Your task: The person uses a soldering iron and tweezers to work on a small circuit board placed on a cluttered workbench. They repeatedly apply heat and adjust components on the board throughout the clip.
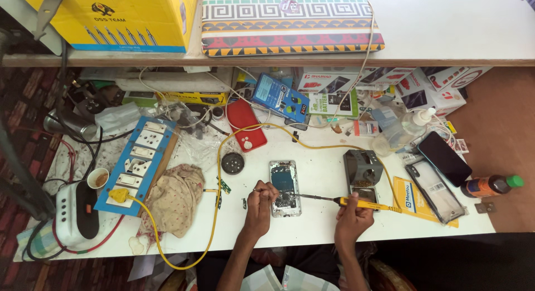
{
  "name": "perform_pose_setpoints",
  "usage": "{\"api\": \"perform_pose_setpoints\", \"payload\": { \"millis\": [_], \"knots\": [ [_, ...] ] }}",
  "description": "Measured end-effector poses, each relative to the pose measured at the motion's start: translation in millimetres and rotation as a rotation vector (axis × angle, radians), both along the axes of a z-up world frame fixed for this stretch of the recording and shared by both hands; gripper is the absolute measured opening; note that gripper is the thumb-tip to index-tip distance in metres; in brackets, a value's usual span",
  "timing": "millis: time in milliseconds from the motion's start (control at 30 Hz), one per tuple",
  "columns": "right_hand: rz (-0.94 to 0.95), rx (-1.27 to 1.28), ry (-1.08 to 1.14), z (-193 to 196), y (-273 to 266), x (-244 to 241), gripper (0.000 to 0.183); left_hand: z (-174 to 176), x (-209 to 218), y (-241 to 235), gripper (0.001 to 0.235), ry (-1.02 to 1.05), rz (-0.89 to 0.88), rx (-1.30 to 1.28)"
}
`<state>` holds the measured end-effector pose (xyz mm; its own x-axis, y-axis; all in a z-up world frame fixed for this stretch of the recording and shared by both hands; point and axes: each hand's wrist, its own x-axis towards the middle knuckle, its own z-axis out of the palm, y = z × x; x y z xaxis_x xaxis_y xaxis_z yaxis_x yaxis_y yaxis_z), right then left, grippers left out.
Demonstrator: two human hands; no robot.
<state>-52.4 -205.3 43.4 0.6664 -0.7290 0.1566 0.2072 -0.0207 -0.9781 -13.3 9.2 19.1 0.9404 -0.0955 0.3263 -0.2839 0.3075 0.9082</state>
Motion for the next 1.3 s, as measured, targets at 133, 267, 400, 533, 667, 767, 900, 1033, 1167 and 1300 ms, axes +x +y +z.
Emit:
{"api": "perform_pose_setpoints", "payload": {
  "millis": [133, 267, 400, 533, 667, 767, 900, 1033, 1167, 1300],
  "knots": [
    [-0.023, 0.109, -0.03, -3, -4, -2, 0.024, 0, -4, -1, 0.036, 0.021, 0.007, 0.003],
    [-0.034, 0.012, -0.014, -5, -1, -4, 0.024, 0, -3, 0, 0.036, -0.005, 0.005, -0.002],
    [0.011, -0.065, -0.008, -6, 2, -7, 0.021, -1, -3, -1, 0.036, 0.021, -0.012, -0.019],
    [-0.002, -0.072, -0.022, -6, 2, -6, 0.021, 0, -2, -1, 0.036, 0.02, -0.021, -0.034],
    [-0.014, -0.07, -0.027, -7, 1, -4, 0.022, 1, -2, -1, 0.037, -0.001, -0.008, -0.004],
    [-0.002, -0.083, -0.032, -9, 0, -5, 0.022, 1, -2, -1, 0.037, -0.006, -0.006, -0.014],
    [0.007, -0.141, -0.003, -8, -3, -4, 0.025, -1, -2, -1, 0.038, -0.003, -0.004, -0.011],
    [0.016, -0.129, 0.009, -5, -4, -4, 0.025, -8, -3, -2, 0.037, -0.011, -0.006, -0.012],
    [0.017, -0.146, 0.07, -2, -2, -1, 0.022, -11, 1, -4, 0.031, -0.124, -0.04, -0.162],
    [-0.005, -0.142, 0.105, 2, -2, 0, 0.026, -5, -1, -4, 0.027, -0.031, 0.002, -0.039]
  ]
}}
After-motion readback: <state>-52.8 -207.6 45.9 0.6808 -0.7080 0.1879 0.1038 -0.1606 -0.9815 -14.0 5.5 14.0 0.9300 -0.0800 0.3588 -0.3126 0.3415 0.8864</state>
